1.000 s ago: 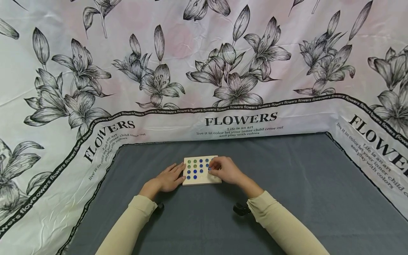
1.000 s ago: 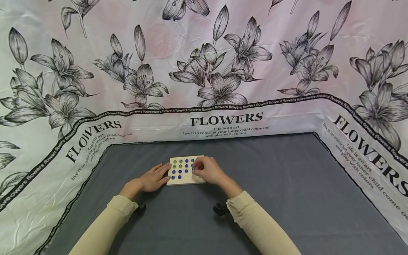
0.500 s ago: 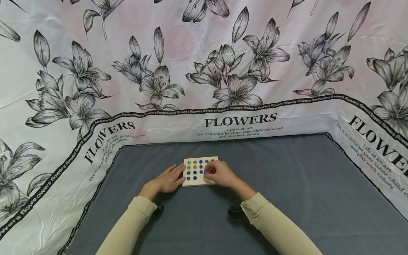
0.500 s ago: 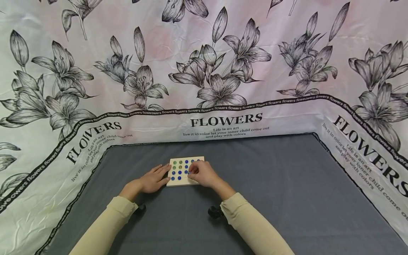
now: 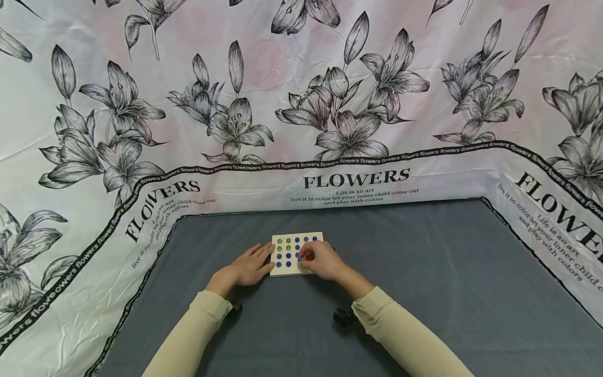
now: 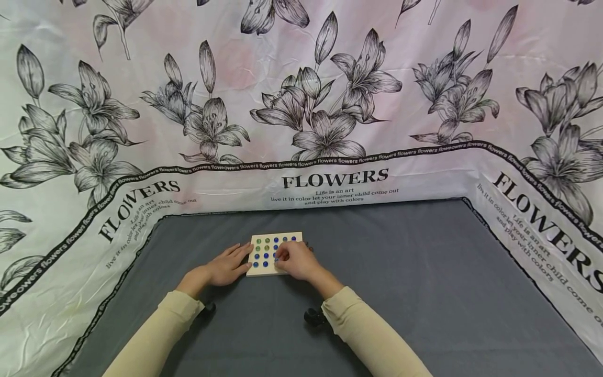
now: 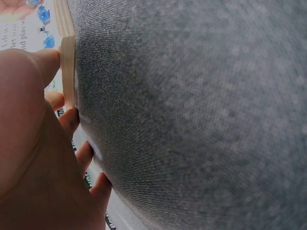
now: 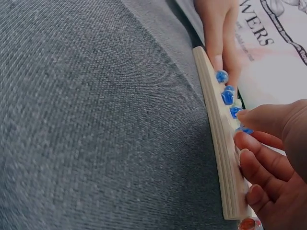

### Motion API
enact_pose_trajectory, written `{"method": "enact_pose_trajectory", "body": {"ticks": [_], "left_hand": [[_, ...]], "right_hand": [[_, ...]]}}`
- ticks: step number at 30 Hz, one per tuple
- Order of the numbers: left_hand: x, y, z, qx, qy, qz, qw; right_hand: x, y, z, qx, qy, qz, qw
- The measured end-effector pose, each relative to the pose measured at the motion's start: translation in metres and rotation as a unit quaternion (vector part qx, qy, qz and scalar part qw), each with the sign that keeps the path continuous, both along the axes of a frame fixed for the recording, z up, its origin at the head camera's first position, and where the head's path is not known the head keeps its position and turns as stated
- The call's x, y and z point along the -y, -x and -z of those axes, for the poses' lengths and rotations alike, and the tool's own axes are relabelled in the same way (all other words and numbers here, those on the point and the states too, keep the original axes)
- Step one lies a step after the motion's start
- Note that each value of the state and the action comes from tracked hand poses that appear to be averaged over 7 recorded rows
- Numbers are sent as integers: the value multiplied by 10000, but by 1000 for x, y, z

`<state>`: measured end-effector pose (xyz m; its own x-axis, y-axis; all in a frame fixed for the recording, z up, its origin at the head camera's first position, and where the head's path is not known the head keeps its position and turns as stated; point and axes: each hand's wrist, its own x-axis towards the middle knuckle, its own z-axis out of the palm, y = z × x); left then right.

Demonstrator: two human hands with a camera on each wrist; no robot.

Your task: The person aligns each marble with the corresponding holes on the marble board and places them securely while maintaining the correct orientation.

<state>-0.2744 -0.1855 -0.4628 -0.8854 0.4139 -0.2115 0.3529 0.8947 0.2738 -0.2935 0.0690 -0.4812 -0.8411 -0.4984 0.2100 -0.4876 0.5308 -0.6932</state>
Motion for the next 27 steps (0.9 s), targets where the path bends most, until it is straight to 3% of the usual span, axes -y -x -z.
{"method": "enact_pose_trajectory", "body": {"ticks": [11,19,27], "left_hand": [[6,12,20,-116,1,-46,9999],[3,8,13,-78,13,-93,9999],[1,4,6,-58,64,-3,10000]], "right_hand": [[4,-4,2,-243,-258,48,9994],[6,-5,3,-351,-442,122,9983],[-7,-12,-7,-527,-458,-123,9975]]}}
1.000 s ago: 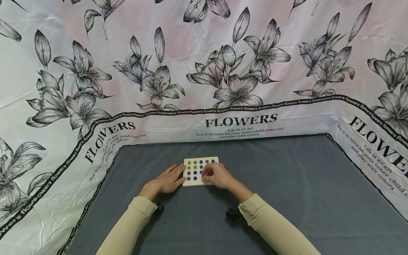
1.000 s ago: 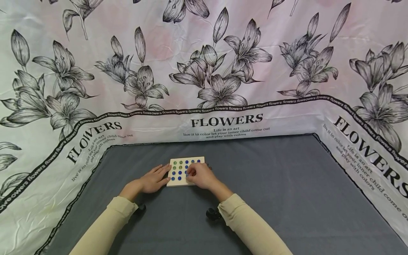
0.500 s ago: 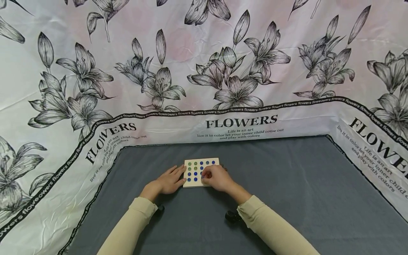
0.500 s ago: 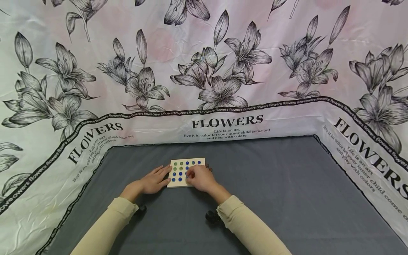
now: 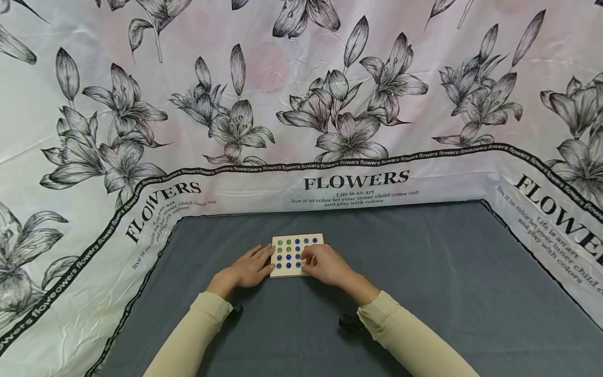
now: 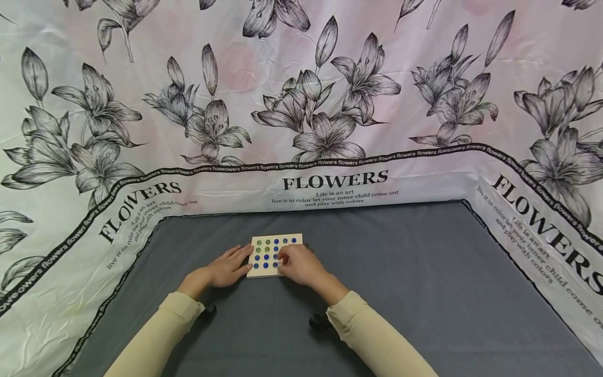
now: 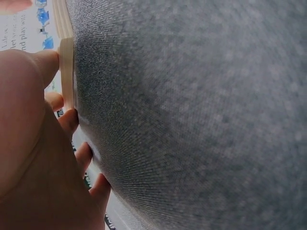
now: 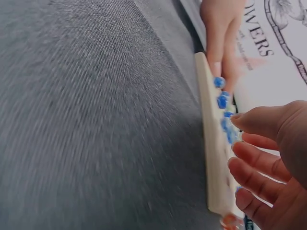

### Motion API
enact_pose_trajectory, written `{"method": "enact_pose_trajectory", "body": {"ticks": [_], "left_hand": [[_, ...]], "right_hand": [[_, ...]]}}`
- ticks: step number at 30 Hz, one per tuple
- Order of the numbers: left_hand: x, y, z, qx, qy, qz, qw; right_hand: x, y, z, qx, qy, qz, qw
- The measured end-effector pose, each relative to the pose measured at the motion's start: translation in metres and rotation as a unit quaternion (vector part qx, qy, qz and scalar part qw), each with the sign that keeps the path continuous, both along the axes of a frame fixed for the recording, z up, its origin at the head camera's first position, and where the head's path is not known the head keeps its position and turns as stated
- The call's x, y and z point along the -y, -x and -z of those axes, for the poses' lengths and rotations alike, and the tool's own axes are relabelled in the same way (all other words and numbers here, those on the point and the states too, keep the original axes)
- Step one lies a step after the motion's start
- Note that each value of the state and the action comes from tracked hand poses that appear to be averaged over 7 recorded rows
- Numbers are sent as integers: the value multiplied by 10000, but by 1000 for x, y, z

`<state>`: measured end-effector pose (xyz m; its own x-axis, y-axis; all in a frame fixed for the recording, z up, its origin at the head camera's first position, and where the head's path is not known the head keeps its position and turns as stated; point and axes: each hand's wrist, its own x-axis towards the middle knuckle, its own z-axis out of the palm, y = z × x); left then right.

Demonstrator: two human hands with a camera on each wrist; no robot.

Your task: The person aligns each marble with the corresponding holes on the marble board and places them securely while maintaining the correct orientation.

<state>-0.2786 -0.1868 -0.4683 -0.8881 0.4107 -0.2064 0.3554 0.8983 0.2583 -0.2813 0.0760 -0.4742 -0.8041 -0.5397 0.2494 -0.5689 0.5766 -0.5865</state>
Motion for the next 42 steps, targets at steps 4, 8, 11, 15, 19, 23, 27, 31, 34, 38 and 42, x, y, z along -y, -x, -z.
{"method": "enact_pose_trajectory", "body": {"ticks": [4,8,11,15,19,23,27,31,34,38,42], "left_hand": [[2,-1,-1,-44,6,29,10000],[2,-1,-1,-96,27,32,9999],[1,-1,0,-60,-11,37,10000],[0,-2,1,0,-7,44,10000],[-1,-3,-1,2,-12,67,10000],[-1,-5,-2,-10,-44,61,10000],[0,-4,-2,-17,-50,48,10000],[0,-2,-1,-7,-25,72,10000],[0,-2,0,-7,-2,78,10000],[1,-2,-1,-4,-28,64,10000],[1,-2,0,4,-25,75,10000]], "right_hand": [[-13,-5,-10,-265,-49,28,9996],[-28,-8,-17,-433,-38,24,9991],[-39,-8,-19,-427,-34,62,9991],[-52,-7,-20,-344,-52,206,9992],[-63,-4,-21,-156,-28,341,9993],[-72,2,-20,-64,-29,404,9992],[-79,10,-16,21,-54,511,9987],[-83,17,-9,177,32,619,9979],[-85,21,-4,302,96,695,9971],[-85,27,2,415,193,759,9961],[-83,32,7,377,225,774,9960]]}}
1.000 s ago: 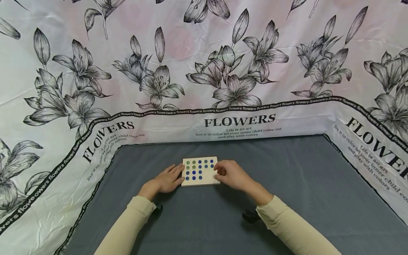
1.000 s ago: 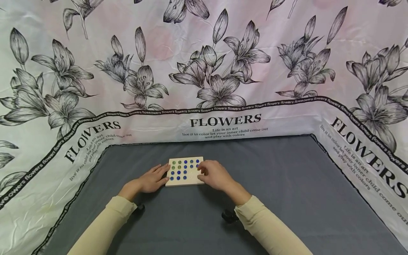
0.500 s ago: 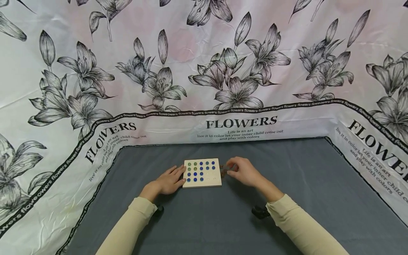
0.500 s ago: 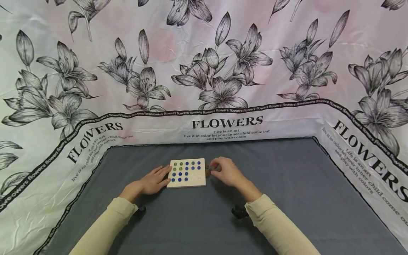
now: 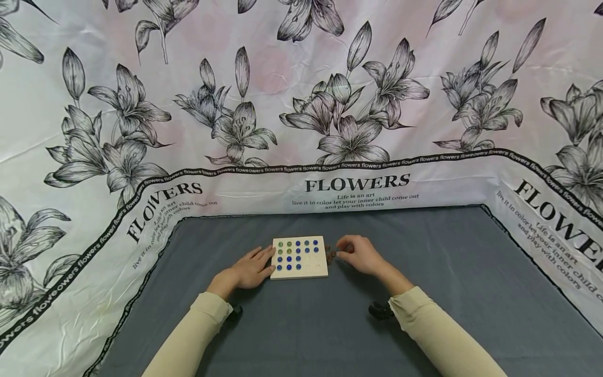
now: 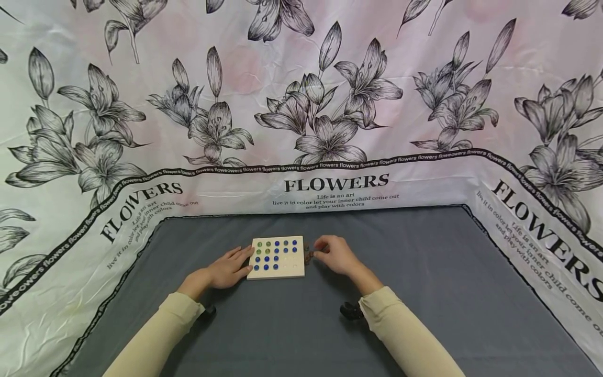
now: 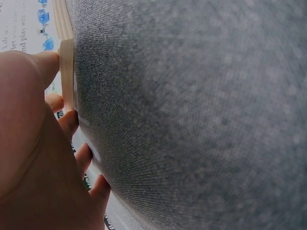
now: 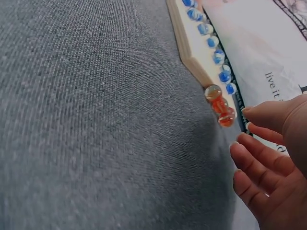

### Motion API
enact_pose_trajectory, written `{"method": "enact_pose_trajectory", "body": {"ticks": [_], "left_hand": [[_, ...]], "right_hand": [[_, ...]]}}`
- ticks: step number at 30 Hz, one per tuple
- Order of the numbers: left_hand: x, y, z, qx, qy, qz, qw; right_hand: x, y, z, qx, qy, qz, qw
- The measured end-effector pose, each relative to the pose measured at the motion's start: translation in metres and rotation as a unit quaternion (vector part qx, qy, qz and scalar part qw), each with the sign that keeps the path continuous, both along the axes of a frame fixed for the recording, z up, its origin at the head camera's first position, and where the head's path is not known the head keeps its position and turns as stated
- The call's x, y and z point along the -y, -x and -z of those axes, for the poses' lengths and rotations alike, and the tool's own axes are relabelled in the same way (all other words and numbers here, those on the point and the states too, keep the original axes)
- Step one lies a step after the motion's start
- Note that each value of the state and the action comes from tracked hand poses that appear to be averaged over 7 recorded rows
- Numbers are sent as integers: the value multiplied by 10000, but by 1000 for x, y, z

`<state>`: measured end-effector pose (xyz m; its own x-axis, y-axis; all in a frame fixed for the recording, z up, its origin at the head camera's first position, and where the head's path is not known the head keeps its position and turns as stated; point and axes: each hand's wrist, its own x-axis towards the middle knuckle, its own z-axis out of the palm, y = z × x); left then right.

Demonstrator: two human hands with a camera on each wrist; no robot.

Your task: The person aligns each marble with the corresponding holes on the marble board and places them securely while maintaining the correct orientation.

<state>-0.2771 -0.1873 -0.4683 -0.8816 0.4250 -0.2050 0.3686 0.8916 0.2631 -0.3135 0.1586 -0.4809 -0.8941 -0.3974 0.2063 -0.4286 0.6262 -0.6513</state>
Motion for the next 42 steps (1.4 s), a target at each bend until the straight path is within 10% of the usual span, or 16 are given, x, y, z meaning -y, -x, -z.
{"method": "enact_pose_trajectory", "body": {"ticks": [29,42], "left_hand": [[-1,1,0,-9,-14,-59,10000],[5,10,18,-138,-111,33,9998]], "right_hand": [[15,6,7,142,-128,314,9993],[9,2,4,191,144,275,9993]]}}
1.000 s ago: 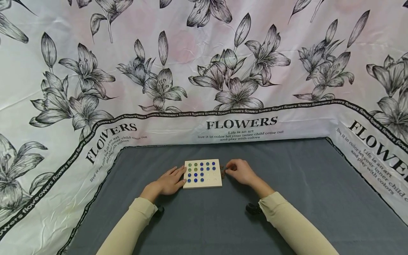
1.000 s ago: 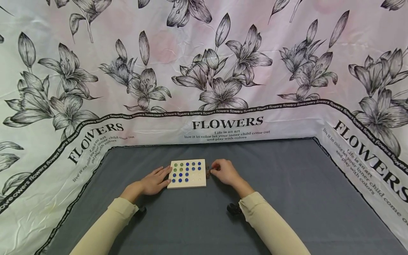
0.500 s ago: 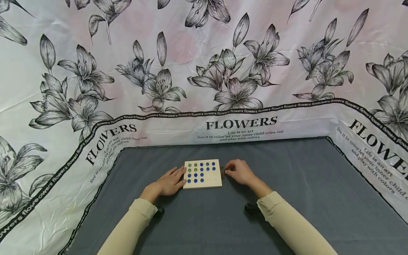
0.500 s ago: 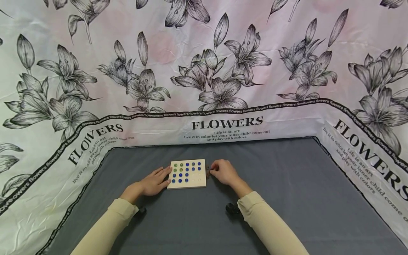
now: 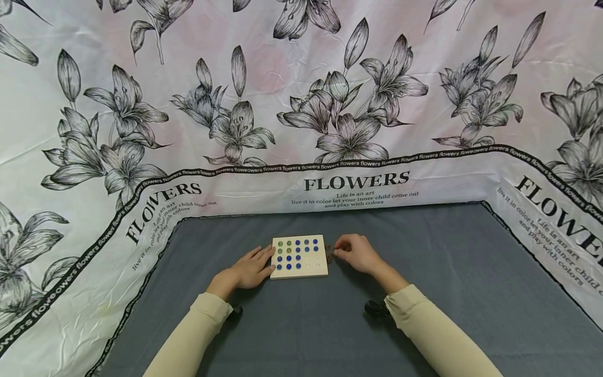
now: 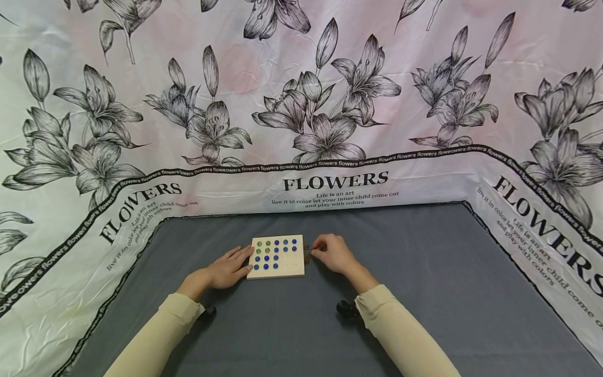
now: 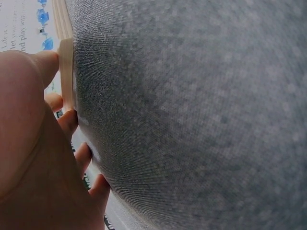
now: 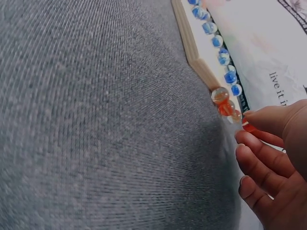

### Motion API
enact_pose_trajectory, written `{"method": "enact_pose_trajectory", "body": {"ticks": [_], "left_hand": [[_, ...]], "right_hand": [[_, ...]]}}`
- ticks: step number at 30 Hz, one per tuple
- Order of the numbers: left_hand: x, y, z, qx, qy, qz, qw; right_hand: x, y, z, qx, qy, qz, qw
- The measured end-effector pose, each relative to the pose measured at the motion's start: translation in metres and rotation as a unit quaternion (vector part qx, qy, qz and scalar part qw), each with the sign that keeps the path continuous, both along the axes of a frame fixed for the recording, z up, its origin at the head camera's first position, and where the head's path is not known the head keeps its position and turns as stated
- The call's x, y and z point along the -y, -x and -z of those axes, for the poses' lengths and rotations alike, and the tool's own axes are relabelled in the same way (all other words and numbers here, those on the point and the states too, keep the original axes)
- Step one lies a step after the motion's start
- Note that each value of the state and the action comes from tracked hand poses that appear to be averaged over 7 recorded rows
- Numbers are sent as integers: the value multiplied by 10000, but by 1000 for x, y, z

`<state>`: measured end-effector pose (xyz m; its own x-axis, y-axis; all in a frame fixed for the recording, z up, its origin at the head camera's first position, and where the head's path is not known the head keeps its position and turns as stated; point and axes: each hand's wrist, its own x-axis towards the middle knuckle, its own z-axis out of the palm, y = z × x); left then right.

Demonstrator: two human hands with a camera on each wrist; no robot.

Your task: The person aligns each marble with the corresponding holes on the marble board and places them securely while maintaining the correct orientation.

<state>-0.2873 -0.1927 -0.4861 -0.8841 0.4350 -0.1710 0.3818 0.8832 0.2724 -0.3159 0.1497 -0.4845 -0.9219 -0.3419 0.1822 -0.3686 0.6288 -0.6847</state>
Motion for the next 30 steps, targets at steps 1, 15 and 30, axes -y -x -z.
{"method": "enact_pose_trajectory", "body": {"ticks": [1,15,30], "left_hand": [[0,0,0,-3,-1,0,10000],[3,1,2,64,62,-25,10000],[3,-1,2,41,7,-43,10000]], "right_hand": [[0,-1,0,33,24,7,10000],[10,-13,-11,-188,144,-169,9996],[29,-22,-17,-323,229,-475,9981]]}}
